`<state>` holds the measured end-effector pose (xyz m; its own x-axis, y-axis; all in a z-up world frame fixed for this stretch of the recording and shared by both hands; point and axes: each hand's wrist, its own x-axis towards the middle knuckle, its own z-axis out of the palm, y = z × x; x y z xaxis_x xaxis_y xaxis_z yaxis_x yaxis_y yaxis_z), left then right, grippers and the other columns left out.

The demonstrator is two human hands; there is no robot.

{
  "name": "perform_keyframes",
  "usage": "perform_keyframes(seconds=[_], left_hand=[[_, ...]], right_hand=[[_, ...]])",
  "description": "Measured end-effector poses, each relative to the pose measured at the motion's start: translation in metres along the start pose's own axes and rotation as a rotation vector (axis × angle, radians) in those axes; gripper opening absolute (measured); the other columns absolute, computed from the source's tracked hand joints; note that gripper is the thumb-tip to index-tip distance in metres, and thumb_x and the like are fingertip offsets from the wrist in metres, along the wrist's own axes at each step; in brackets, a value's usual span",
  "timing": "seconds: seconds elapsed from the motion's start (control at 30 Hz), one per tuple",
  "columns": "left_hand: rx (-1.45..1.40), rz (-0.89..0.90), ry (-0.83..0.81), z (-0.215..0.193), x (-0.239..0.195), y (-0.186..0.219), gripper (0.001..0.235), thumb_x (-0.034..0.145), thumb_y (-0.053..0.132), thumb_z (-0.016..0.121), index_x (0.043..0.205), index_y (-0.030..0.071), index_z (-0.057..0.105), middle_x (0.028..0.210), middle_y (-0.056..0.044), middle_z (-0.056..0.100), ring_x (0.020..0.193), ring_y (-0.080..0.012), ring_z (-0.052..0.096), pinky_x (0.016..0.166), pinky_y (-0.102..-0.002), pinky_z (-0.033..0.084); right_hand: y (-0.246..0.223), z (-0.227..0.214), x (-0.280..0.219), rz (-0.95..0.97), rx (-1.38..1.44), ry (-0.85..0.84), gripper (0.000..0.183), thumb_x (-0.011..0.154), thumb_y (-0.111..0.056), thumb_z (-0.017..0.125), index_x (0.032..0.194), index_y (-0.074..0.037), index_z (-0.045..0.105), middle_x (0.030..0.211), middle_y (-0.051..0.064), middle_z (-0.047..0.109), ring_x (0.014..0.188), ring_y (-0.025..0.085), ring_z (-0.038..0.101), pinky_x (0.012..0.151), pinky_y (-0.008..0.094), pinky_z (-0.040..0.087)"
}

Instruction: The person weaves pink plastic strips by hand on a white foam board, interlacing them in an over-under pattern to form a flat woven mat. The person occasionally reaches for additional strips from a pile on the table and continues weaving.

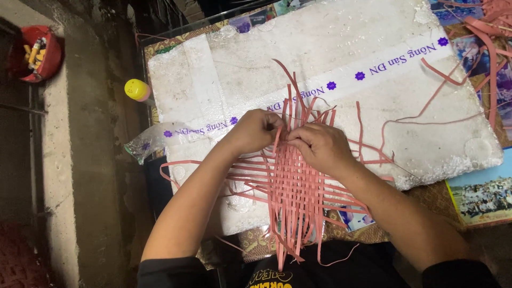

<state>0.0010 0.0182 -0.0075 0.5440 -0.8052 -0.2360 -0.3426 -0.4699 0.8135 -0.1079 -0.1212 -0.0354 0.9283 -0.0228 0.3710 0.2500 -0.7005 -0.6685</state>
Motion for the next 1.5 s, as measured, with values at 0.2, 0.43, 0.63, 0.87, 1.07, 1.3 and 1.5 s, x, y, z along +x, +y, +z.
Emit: perform_keyframes(seconds=[0.2, 0.43, 0.63, 0.87, 1.07, 1.3, 1.5], left_hand=[[-0.152, 0.015, -0.051, -0.004, -0.013, -0.006, 0.013, 0.069, 0.003, 0.052, 0.073, 0.003, 0.064, 0.062, -0.014, 0.061, 0.065, -0.026, 0.059, 0.065, -0.034, 0.046], [-0.008, 0.191, -0.028, -0.008, -0.024, -0.011, 0.008, 0.067, 0.003, 0.062, 0.075, 0.005, 0.064, 0.071, -0.014, 0.061, 0.073, -0.0324, 0.058, 0.069, -0.039, 0.046], [0.368, 0.475, 0.215, -0.002, -0.034, -0.005, 0.004, 0.066, 0.009, 0.063, 0.063, 0.011, 0.062, 0.061, -0.002, 0.048, 0.065, -0.0214, 0.05, 0.059, -0.029, 0.043], [0.622, 0.69, 0.406, 0.016, -0.033, -0.007, 0.014, 0.069, 0.013, 0.059, 0.056, 0.014, 0.057, 0.063, 0.0, 0.045, 0.061, -0.0179, 0.047, 0.053, -0.028, 0.038], [0.465, 0.205, 0.222, 0.008, -0.029, 0.001, 0.024, 0.077, 0.01, 0.05, 0.098, 0.009, 0.06, 0.076, -0.012, 0.059, 0.075, -0.0309, 0.058, 0.066, -0.037, 0.047], [0.471, 0.078, 0.134, 0.013, -0.017, -0.018, 0.014, 0.072, 0.011, 0.055, 0.082, 0.012, 0.065, 0.069, -0.008, 0.06, 0.07, -0.0286, 0.059, 0.062, -0.036, 0.048], [0.603, 0.088, 0.126, -0.009, -0.02, -0.001, 0.012, 0.065, 0.009, 0.059, 0.073, 0.014, 0.067, 0.065, -0.007, 0.06, 0.072, -0.0269, 0.058, 0.065, -0.035, 0.048]], right_hand=[[-0.002, -0.001, 0.002, 0.062, 0.037, -0.032, 0.003, 0.077, -0.015, 0.058, 0.078, -0.014, 0.061, 0.05, 0.004, 0.046, 0.053, 0.024, 0.053, 0.051, 0.033, 0.044], [-0.003, -0.003, 0.002, 0.145, 0.051, -0.061, 0.003, 0.076, -0.014, 0.059, 0.078, -0.012, 0.061, 0.047, 0.004, 0.042, 0.051, 0.024, 0.051, 0.052, 0.034, 0.043], [-0.004, -0.002, 0.003, 0.188, 0.027, -0.065, 0.005, 0.077, -0.014, 0.059, 0.079, -0.011, 0.061, 0.047, 0.004, 0.042, 0.051, 0.023, 0.051, 0.052, 0.034, 0.042], [0.0, 0.003, 0.001, 0.205, -0.026, -0.052, 0.007, 0.076, -0.016, 0.06, 0.082, -0.014, 0.062, 0.05, 0.004, 0.045, 0.055, 0.022, 0.053, 0.055, 0.034, 0.044], [-0.001, 0.001, -0.017, 0.081, -0.084, -0.111, 0.028, 0.075, -0.02, 0.06, 0.101, -0.013, 0.06, 0.065, 0.008, 0.056, 0.068, 0.027, 0.057, 0.063, 0.039, 0.046], [-0.002, 0.0, -0.043, -0.099, -0.367, 0.083, 0.044, 0.07, -0.033, 0.063, 0.109, -0.014, 0.055, 0.105, 0.008, 0.05, 0.1, 0.027, 0.048, 0.084, 0.04, 0.037], [-0.004, -0.001, -0.042, -0.008, -0.385, 0.132, 0.054, 0.065, -0.041, 0.068, 0.108, -0.009, 0.055, 0.109, 0.008, 0.052, 0.106, 0.026, 0.045, 0.091, 0.042, 0.028]])
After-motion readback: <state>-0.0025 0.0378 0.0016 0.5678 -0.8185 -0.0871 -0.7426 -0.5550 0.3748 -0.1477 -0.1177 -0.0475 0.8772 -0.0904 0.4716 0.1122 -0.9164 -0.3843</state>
